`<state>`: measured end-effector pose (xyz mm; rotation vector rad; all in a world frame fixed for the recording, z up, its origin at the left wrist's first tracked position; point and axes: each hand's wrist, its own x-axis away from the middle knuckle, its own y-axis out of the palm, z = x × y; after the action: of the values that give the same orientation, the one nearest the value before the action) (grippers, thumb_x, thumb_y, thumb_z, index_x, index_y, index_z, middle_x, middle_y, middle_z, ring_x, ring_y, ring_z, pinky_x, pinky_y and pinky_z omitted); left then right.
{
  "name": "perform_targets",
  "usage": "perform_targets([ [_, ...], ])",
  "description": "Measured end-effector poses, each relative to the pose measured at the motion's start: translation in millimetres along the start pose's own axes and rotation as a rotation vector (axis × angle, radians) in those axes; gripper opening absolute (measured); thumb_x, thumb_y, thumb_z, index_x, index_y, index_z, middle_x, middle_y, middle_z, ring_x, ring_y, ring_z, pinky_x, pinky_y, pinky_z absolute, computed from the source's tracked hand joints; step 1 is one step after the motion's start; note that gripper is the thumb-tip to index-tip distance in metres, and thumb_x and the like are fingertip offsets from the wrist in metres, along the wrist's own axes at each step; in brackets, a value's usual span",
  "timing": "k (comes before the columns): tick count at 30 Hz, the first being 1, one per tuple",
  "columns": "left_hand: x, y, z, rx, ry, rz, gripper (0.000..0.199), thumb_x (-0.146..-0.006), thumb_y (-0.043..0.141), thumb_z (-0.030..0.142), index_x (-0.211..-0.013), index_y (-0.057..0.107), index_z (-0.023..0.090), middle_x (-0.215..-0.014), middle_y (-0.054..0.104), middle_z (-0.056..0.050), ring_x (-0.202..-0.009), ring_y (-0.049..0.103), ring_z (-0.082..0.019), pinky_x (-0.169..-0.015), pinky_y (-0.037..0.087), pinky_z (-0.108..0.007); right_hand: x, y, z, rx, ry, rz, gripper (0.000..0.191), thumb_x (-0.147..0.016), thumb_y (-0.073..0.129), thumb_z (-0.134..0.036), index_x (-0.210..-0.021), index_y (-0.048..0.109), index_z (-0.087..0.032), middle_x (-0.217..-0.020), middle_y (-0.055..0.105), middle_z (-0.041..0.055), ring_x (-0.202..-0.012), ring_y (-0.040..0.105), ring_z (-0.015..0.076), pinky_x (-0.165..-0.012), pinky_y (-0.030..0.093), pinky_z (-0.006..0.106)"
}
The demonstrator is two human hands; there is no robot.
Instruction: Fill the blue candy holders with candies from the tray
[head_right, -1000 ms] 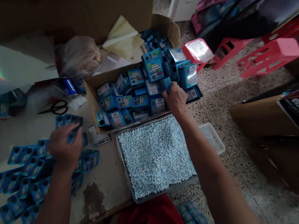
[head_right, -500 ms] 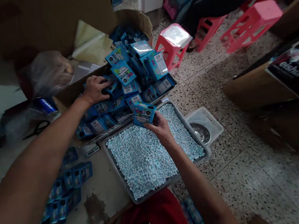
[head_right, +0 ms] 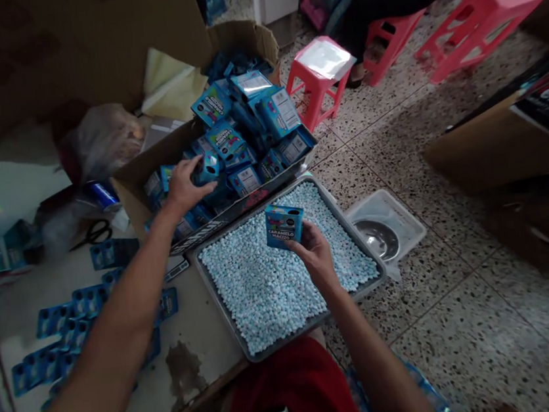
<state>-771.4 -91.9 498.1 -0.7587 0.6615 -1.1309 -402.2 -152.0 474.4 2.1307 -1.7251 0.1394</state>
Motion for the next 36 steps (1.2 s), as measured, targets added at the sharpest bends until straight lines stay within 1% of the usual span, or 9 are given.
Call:
perform_targets([
  [3,71.8,-2.5,37.3,0.429,-0.11,0.086,0.078,-0.078,0.081,0.052,-0.147,0.061,0.021,-0.138,0.069,-0.012,-0.131,0.065,-0.034,-0.116,0.052,-0.05,14.6,2.4,-16.4,0.106,-0.111,0.049,0.051,-0.079,0.088,-0.043,-0.122,0.066,-0.026,-0.118,0.077,0.0059,-0.105,0.073,0.0248,-0.099,0.06,0.043],
  [7,152.4,26.6,97.2,0.925,-0.305,0.058,0.094,-0.064,0.088,0.072,-0.141,0.063,0.024,-0.131,0.074,-0.011,-0.125,0.071,-0.035,-0.105,0.06,-0.047,24.7,24.8,-34.4,0.33,-0.324,0.172,0.046,-0.086,0.08,-0.046,-0.126,0.065,-0.029,-0.125,0.072,0.0075,-0.114,0.069,0.0277,-0.103,0.057,0.046],
  [13,191.8,79.4,149.8,1.091,-0.346,0.139,0.118,-0.046,0.078,0.099,-0.135,0.059,0.024,-0.125,0.074,-0.014,-0.121,0.071,-0.034,-0.1,0.059,-0.044,38.6,40.3,-22.5,0.36,-0.307,-0.103,0.042,-0.095,0.066,-0.048,-0.134,0.064,-0.033,-0.133,0.07,0.0069,-0.13,0.064,0.0313,-0.118,0.049,0.051],
  [17,201.2,95.4,150.0,1.054,-0.386,0.251,0.127,-0.035,0.079,0.1,-0.135,0.052,0.026,-0.121,0.072,-0.011,-0.118,0.071,-0.031,-0.098,0.059,-0.038,44.5,22.4,-6.8,0.388,-0.249,-0.309,0.062,-0.092,0.067,-0.048,-0.149,0.052,-0.031,-0.154,0.059,0.0083,-0.146,0.053,0.0332,-0.128,0.041,0.053],
  [21,224.0,108.4,145.9,0.992,-0.522,0.286,0.114,-0.049,0.081,0.095,-0.134,0.046,0.029,-0.123,0.071,-0.009,-0.114,0.072,-0.026,-0.098,0.06,-0.035,44.9,16.1,13.2,0.466,-0.151,-0.406,0.103,-0.067,0.087,-0.044,-0.157,0.04,-0.025,-0.163,0.048,0.0148,-0.153,0.045,0.0397,-0.131,0.037,0.056],
  [25,259.8,101.2,135.5,0.958,-0.637,0.148,0.105,-0.059,0.085,0.087,-0.138,0.046,0.028,-0.131,0.07,-0.013,-0.119,0.073,-0.028,-0.1,0.061,-0.039,56.3,17.2,37.6,0.347,0.073,-0.315,0.098,-0.064,0.091,-0.047,-0.147,0.045,-0.024,-0.142,0.062,0.0122,-0.131,0.061,0.0357,-0.119,0.051,0.053],
  [30,300.9,62.9,123.4,1.102,-0.806,-0.149,0.071,-0.056,0.102,0.046,-0.116,0.073,0.023,-0.112,0.08,-0.01,-0.104,0.079,-0.033,-0.091,0.065,-0.044,83.5,6.3,55.7,0.0,0.414,-0.603,0.093,-0.06,0.096,-0.051,-0.137,0.052,-0.028,-0.124,0.07,0.0025,-0.113,0.071,0.0274,-0.098,0.063,0.042],
  [33,307.0,52.5,116.1,1.154,-0.907,-0.131,0.059,-0.056,0.101,0.033,-0.11,0.08,0.019,-0.106,0.083,-0.009,-0.094,0.08,-0.033,-0.088,0.066,-0.043,65.3,-11.8,50.9,0.172,0.292,-0.778,0.086,-0.065,0.096,-0.055,-0.138,0.06,-0.03,-0.128,0.071,0.0048,-0.116,0.07,0.0281,-0.103,0.06,0.045],
  [36,302.2,62.1,93.6,1.109,-0.889,0.147,0.065,-0.052,0.101,0.027,-0.114,0.08,0.021,-0.109,0.084,-0.006,-0.101,0.079,-0.029,-0.095,0.065,-0.039,5.5,-45.1,43.5,0.526,-0.083,-0.54,0.057,-0.086,0.078,-0.062,-0.132,0.069,-0.031,-0.138,0.068,0.009,-0.124,0.066,0.0303,-0.109,0.056,0.052],
])
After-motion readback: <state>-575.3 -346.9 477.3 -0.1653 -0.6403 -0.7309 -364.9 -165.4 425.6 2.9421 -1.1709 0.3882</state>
